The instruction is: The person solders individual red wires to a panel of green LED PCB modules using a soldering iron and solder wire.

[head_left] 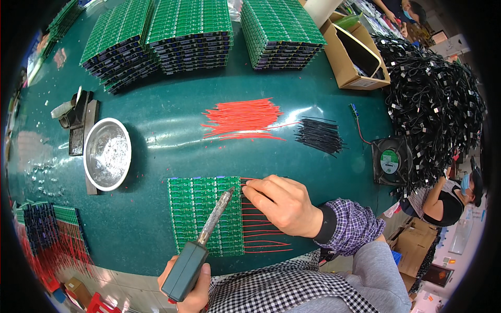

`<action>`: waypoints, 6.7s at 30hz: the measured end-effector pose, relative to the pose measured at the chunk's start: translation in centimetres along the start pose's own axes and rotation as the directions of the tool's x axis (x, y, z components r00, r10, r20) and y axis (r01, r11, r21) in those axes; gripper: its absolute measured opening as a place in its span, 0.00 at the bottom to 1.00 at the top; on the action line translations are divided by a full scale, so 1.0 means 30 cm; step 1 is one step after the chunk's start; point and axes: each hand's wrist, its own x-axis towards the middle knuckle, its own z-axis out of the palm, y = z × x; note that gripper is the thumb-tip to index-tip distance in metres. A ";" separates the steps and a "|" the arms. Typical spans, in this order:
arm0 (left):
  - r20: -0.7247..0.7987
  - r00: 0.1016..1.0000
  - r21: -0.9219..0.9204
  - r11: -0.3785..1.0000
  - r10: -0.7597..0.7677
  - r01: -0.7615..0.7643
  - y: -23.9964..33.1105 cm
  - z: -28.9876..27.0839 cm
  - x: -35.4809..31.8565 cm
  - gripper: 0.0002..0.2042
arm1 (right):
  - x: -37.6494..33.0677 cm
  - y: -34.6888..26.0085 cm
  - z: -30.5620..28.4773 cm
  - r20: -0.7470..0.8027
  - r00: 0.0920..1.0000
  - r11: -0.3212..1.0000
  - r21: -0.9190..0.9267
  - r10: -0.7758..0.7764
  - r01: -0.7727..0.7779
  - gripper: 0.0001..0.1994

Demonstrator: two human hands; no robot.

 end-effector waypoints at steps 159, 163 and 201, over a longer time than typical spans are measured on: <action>0.065 0.998 -0.396 0.918 0.024 0.004 0.038 -0.014 0.002 0.24 | -0.064 -0.058 -0.027 -0.096 0.994 0.994 0.097 0.061 -0.051 0.12; 0.048 0.999 -0.288 0.958 0.007 0.007 0.044 -0.010 -0.017 0.21 | -0.063 -0.060 -0.012 -0.071 0.997 0.996 0.085 0.030 -0.024 0.12; 0.072 0.986 0.011 0.989 0.148 -0.149 0.048 -0.003 -0.019 0.16 | -0.040 -0.068 -0.016 0.003 0.999 0.999 0.001 0.047 -0.047 0.11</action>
